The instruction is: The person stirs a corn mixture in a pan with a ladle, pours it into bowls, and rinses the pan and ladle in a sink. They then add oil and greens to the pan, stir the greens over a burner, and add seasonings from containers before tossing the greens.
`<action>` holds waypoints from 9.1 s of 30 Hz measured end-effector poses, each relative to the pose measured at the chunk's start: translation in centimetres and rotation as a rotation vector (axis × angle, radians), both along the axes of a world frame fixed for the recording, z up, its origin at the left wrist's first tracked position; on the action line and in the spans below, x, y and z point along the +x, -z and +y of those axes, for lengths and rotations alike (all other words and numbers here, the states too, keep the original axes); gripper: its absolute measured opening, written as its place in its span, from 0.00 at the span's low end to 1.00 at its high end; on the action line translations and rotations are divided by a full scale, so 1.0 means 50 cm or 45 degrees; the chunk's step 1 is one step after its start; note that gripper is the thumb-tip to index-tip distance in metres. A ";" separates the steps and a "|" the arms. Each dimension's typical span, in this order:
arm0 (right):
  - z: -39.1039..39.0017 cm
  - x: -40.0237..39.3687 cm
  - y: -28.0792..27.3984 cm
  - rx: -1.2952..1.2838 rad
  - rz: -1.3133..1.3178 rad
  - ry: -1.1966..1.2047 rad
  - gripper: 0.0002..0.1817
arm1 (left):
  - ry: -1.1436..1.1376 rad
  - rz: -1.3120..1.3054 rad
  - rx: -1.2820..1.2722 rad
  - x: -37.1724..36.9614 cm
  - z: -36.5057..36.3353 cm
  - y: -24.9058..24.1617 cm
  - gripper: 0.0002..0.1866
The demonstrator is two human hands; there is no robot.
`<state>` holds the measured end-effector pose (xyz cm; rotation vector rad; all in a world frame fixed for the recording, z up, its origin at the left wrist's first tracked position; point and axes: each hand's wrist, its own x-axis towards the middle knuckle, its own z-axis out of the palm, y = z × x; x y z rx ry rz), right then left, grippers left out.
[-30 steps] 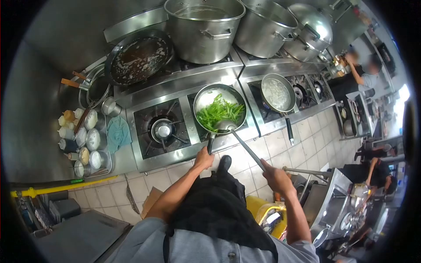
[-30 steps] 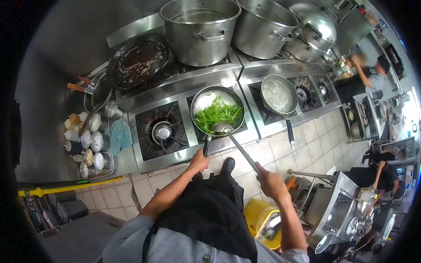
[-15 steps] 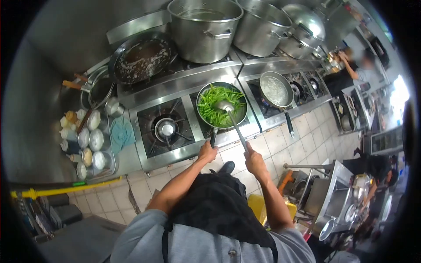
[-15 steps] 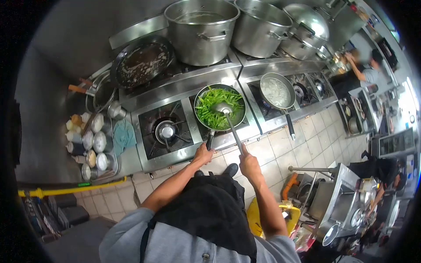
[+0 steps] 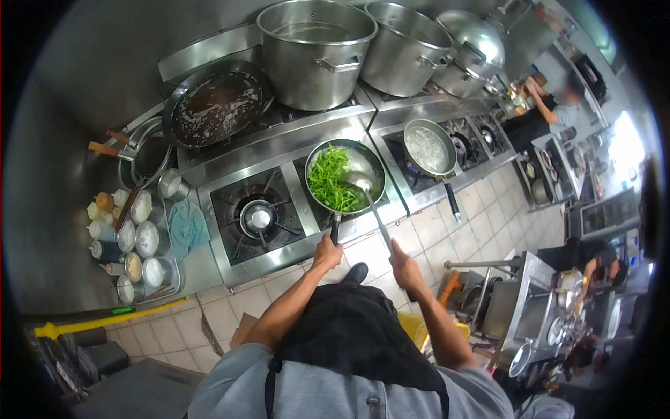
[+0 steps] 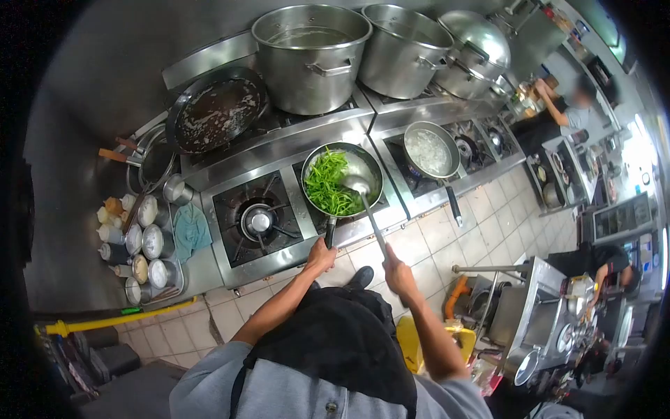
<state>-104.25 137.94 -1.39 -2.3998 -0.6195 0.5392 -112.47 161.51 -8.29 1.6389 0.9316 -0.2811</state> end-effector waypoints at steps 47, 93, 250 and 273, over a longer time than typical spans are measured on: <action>-0.117 0.076 -0.233 -0.217 -0.176 -0.297 0.29 | -0.301 -0.390 -0.546 0.050 -0.066 0.053 0.08; 0.043 0.048 0.026 -0.130 -0.311 -0.355 0.33 | -0.200 -0.143 0.068 -0.011 -0.060 0.084 0.24; -0.095 0.059 -0.304 -0.371 -0.086 -0.160 0.25 | -0.218 -0.426 -0.301 -0.043 -0.140 -0.040 0.08; 0.050 -0.024 -0.006 -0.033 -0.109 -0.194 0.28 | -0.400 -0.189 -0.777 -0.003 -0.039 0.006 0.19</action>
